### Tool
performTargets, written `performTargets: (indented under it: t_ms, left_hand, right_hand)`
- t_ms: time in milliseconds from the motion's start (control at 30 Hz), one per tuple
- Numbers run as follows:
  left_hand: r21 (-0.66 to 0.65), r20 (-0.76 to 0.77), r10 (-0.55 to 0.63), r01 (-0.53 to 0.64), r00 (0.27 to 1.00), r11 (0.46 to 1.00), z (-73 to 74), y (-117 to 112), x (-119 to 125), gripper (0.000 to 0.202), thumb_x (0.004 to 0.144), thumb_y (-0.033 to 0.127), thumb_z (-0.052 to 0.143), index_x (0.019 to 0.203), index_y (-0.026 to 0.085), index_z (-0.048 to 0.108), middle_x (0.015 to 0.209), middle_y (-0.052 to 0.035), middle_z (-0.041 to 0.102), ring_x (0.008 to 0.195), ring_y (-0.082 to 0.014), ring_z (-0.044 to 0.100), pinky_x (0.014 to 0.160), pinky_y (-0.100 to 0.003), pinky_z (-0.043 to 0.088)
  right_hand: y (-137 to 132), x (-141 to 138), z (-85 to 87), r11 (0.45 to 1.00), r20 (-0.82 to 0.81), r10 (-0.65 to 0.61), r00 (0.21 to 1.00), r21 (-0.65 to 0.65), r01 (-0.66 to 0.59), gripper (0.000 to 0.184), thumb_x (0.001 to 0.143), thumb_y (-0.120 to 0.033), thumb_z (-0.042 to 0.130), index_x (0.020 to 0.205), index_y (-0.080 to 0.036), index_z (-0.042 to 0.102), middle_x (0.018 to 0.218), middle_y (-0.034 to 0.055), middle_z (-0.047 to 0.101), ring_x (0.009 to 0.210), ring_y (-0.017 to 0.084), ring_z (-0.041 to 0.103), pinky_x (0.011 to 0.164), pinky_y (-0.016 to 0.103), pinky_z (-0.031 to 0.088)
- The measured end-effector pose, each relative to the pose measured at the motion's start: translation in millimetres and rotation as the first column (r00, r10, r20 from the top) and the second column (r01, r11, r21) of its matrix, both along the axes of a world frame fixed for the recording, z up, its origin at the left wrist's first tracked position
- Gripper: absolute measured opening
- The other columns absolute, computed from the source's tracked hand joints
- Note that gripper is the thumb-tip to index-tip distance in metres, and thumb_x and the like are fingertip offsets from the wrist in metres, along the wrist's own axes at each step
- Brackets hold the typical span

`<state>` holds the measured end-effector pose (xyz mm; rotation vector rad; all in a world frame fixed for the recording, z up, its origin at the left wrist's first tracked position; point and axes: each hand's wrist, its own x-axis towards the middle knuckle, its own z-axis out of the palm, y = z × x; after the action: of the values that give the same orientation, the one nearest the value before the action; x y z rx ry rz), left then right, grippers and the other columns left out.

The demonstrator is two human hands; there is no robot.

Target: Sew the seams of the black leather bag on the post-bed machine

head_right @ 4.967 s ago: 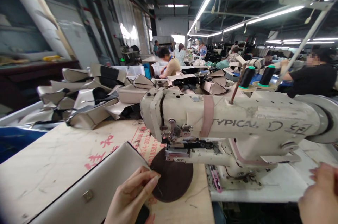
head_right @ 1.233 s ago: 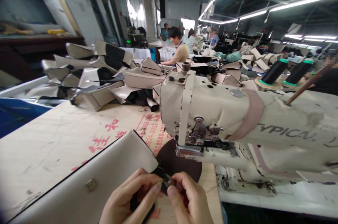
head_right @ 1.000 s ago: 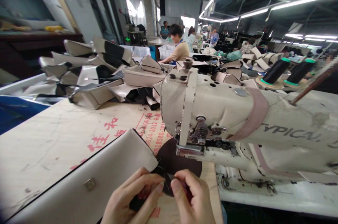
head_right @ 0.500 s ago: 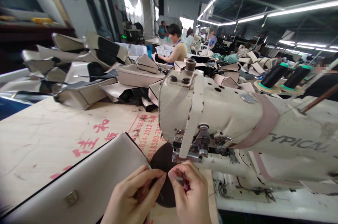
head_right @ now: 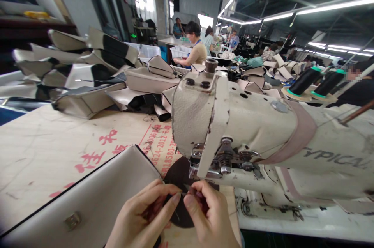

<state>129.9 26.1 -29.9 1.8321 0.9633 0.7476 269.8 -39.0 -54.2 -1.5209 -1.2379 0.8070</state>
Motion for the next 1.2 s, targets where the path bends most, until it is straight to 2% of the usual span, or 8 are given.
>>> performTargets:
  t_ms: [233, 433, 533, 700, 800, 933, 1100, 1200]
  left_hand:
    - [0.068, -0.039, 0.008, -0.006, 0.999, 0.998, -0.1, -1, 4, 0.02, 0.081, 0.033, 0.054, 0.086, 0.02, 0.068, 0.063, 0.0025, 0.046, 0.053, -0.0078, 0.045, 0.047, -0.017, 0.034]
    - [0.066, -0.048, -0.021, 0.024, 0.999, 0.998, -2.1, -2, 5, 0.02, 0.083, 0.033, 0.052, 0.087, 0.02, 0.067, 0.066, 0.002, 0.047, 0.055, -0.0082, 0.047, 0.048, -0.018, 0.035]
    - [0.068, -0.057, -0.042, 0.046, 0.997, 0.997, -3.8, -1, 6, 0.019, 0.083, 0.033, 0.052, 0.087, 0.021, 0.066, 0.067, 0.0022, 0.048, 0.056, -0.008, 0.047, 0.05, -0.018, 0.036]
    - [0.101, -0.052, 0.019, -0.014, 0.998, 0.995, -10.0, 10, 15, 0.018, 0.083, 0.032, 0.052, 0.084, 0.021, 0.065, 0.062, 0.0034, 0.045, 0.053, -0.0077, 0.045, 0.048, -0.018, 0.034]
    - [0.155, -0.041, 0.099, -0.091, 0.994, 0.984, -13.6, 21, 25, 0.015, 0.082, 0.029, 0.053, 0.079, 0.02, 0.065, 0.062, 0.0032, 0.046, 0.052, -0.0083, 0.044, 0.049, -0.019, 0.033]
    - [0.229, -0.017, 0.154, -0.146, 0.988, 0.963, -18.6, 32, 35, 0.012, 0.081, 0.024, 0.053, 0.078, 0.021, 0.063, 0.064, 0.0031, 0.048, 0.053, -0.0088, 0.045, 0.052, -0.019, 0.035]
    - [0.276, 0.017, 0.188, -0.185, 0.982, 0.943, -23.9, 34, 39, 0.011, 0.081, 0.02, 0.052, 0.083, 0.022, 0.062, 0.07, 0.0025, 0.053, 0.057, -0.0091, 0.049, 0.054, -0.019, 0.038]
    - [0.304, 0.018, 0.177, -0.174, 0.984, 0.937, -24.8, 34, 41, 0.012, 0.081, 0.017, 0.051, 0.084, 0.022, 0.061, 0.072, 0.002, 0.055, 0.062, -0.01, 0.053, 0.053, -0.018, 0.038]
  right_hand:
    - [-1, 6, -6.9, 0.999, 0.085, -0.046, 0.995, 0.021, 0.044, 0.034, 0.088, -0.044, 0.044, 0.075, -0.015, 0.055, 0.062, -0.0014, 0.047, 0.058, 0.009, 0.044, 0.051, 0.018, 0.03]
    - [-5, 14, -9.9, 0.993, -0.072, -0.083, 0.994, 0.073, 0.089, 0.035, 0.079, -0.049, 0.056, 0.09, -0.017, 0.058, 0.071, 0.0002, 0.051, 0.06, 0.01, 0.046, 0.051, 0.018, 0.034]
    - [1, 11, -5.1, 0.98, 0.064, -0.077, 0.995, 0.191, 0.063, 0.024, 0.08, -0.04, 0.059, 0.091, -0.019, 0.06, 0.077, 0.001, 0.054, 0.066, 0.011, 0.05, 0.055, 0.018, 0.037]
    - [15, 9, -8.7, 0.937, 0.299, -0.219, 0.929, 0.329, 0.115, 0.01, 0.086, -0.023, 0.051, 0.082, -0.018, 0.059, 0.073, 0.0007, 0.058, 0.062, 0.009, 0.053, 0.056, 0.018, 0.038]
    - [21, 16, -15.2, 0.894, 0.363, -0.368, 0.856, 0.391, 0.218, 0.009, 0.086, -0.024, 0.052, 0.085, -0.018, 0.059, 0.074, 0.0013, 0.062, 0.061, 0.01, 0.055, 0.056, 0.018, 0.039]
    - [26, 28, -21.2, 0.814, 0.492, -0.54, 0.683, 0.513, 0.274, 0.014, 0.086, -0.029, 0.053, 0.085, -0.016, 0.06, 0.071, 0.0036, 0.064, 0.059, 0.012, 0.057, 0.057, 0.02, 0.04]
    - [30, 37, -27.0, 0.757, 0.628, -0.648, 0.431, 0.597, 0.267, 0.026, 0.088, -0.035, 0.048, 0.076, -0.015, 0.059, 0.053, 0.003, 0.056, 0.048, 0.014, 0.051, 0.05, 0.023, 0.037]
    - [32, 39, -28.0, 0.748, 0.662, -0.662, 0.35, 0.613, 0.255, 0.029, 0.089, -0.032, 0.045, 0.067, -0.016, 0.055, 0.049, 0.0026, 0.053, 0.046, 0.014, 0.049, 0.049, 0.023, 0.036]
